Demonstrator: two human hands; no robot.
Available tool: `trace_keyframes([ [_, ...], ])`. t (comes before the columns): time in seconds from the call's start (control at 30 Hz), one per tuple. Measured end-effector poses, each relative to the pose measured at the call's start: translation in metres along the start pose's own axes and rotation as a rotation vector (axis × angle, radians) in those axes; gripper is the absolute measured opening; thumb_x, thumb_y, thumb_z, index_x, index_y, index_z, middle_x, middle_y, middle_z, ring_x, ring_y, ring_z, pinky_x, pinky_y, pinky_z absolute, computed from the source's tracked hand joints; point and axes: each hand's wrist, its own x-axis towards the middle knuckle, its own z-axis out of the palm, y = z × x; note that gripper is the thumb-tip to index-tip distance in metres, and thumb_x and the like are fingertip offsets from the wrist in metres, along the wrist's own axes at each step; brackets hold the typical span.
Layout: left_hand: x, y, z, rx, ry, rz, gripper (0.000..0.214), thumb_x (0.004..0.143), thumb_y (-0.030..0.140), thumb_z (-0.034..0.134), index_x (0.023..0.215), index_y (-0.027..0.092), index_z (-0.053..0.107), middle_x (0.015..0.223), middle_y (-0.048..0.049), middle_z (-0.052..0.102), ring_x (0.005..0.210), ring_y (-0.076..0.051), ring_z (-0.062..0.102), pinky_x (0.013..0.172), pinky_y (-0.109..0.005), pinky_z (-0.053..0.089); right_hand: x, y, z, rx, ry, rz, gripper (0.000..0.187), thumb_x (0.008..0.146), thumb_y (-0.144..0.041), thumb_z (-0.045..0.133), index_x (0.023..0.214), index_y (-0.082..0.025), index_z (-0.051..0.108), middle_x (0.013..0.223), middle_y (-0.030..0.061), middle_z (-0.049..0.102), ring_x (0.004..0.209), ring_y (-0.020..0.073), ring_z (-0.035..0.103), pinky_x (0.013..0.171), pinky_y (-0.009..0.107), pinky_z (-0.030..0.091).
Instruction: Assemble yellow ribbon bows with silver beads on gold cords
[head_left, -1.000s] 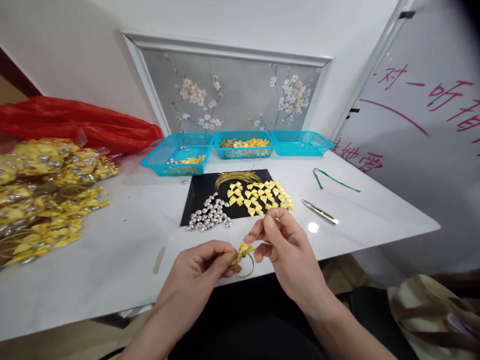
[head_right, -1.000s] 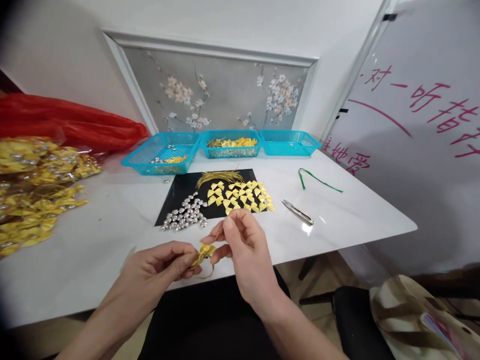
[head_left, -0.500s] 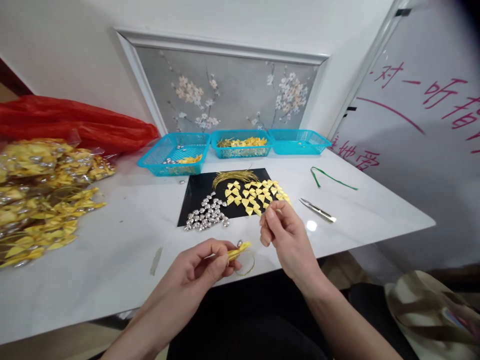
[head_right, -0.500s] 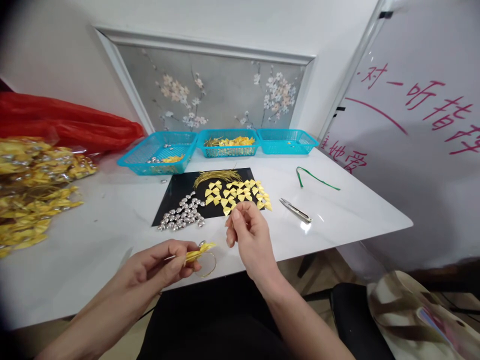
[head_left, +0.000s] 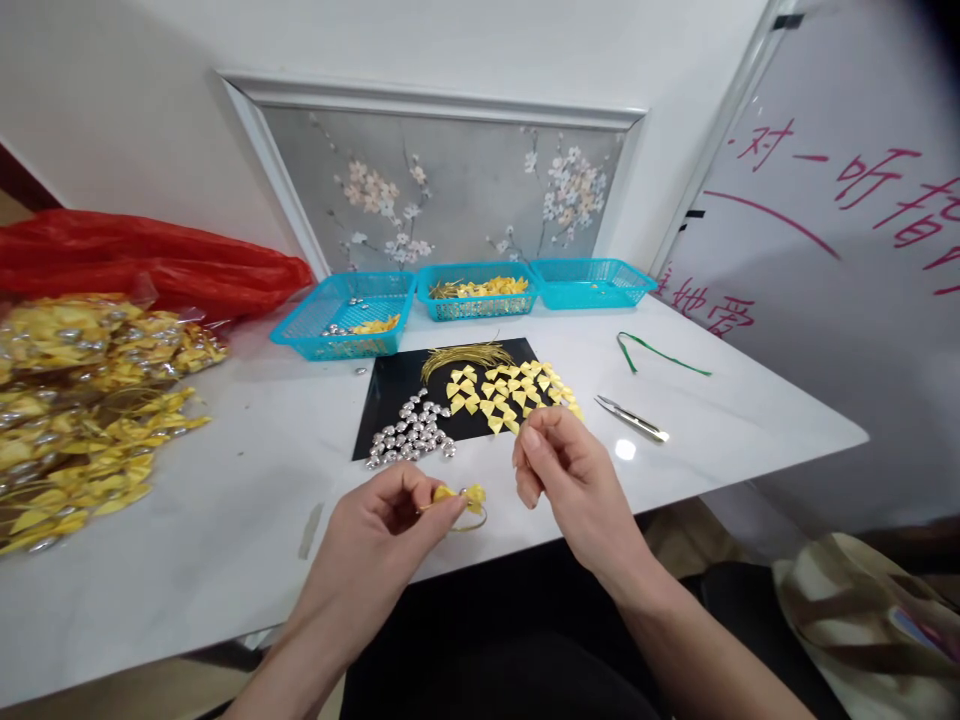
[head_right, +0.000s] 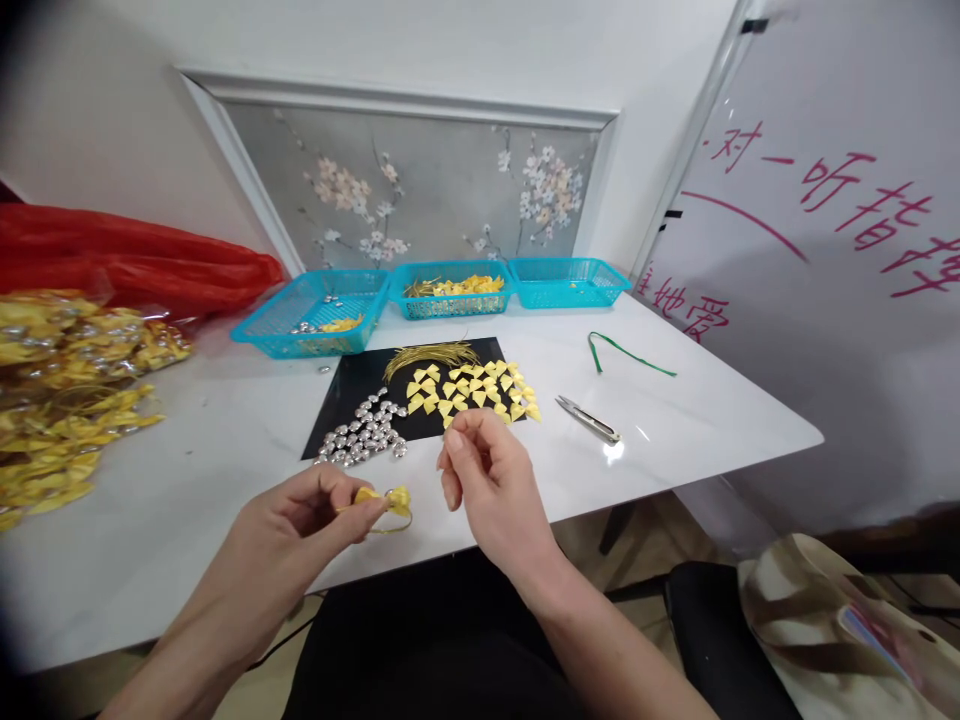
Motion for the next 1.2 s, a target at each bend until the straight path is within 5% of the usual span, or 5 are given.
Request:
trace_keyframes([
  [0.27,-0.001,0.002,-0.002,0.002,-0.064,-0.013,0.022,0.075,0.033,0.083,0.074,0.02,0.066,0.07,0.0025,0.067,0.066,-0.013,0.058,0.06,-0.022,0.044,0.002,-0.006,-0.007,-0.081,-0.037,-0.025,0.017,0.101,-0.031,0.053,0.087,-0.022,0.052,0.067,-0.0068,0.052,0.048,0.0066,0.044,0.047,0.022,0.036],
  [0.57,0.002,-0.013,-0.01,-0.069,0.132,0.043,0.019,0.076,0.036,0.082,0.075,0.024,0.067,0.067,0.0052,0.063,0.066,-0.011,0.055,0.062,-0.019,0.045,-0.001,-0.004,-0.029,-0.204,0.042,-0.053,0.015,0.102,-0.028,0.053,0.088,-0.022,0.056,0.071,-0.0046,0.051,0.056,0.0085,0.042,0.049,0.022,0.034],
  [0.8,0.002,-0.012,-0.014,-0.061,0.121,0.026,0.021,0.076,0.038,0.084,0.073,0.024,0.068,0.066,0.005,0.063,0.066,-0.011,0.056,0.063,-0.018,0.046,0.008,-0.006,-0.046,-0.298,0.111,-0.047,0.017,0.102,-0.033,0.051,0.089,-0.022,0.054,0.068,-0.0064,0.052,0.049,0.0075,0.045,0.047,0.022,0.037],
  [1.03,-0.002,-0.012,-0.01,0.04,0.037,-0.052,0.022,0.077,0.046,0.083,0.085,0.025,0.081,0.069,0.0007,0.072,0.068,-0.014,0.062,0.064,-0.02,0.051,0.02,0.028,-0.055,-0.616,-0.004,0.022,0.018,0.098,-0.029,0.056,0.085,-0.02,0.064,0.078,0.0005,0.071,0.068,0.0162,0.067,0.064,0.029,0.054],
  [1.2,-0.009,-0.013,-0.001,0.1,0.099,-0.051,0.03,0.07,0.048,0.084,0.095,0.031,0.083,0.091,-0.0016,0.082,0.085,-0.021,0.073,0.077,-0.026,0.057,0.028,0.035,-0.095,-0.951,0.143,0.059,0.016,0.098,-0.028,0.058,0.097,-0.018,0.071,0.103,0.0081,0.075,0.095,0.0239,0.069,0.087,0.042,0.054],
])
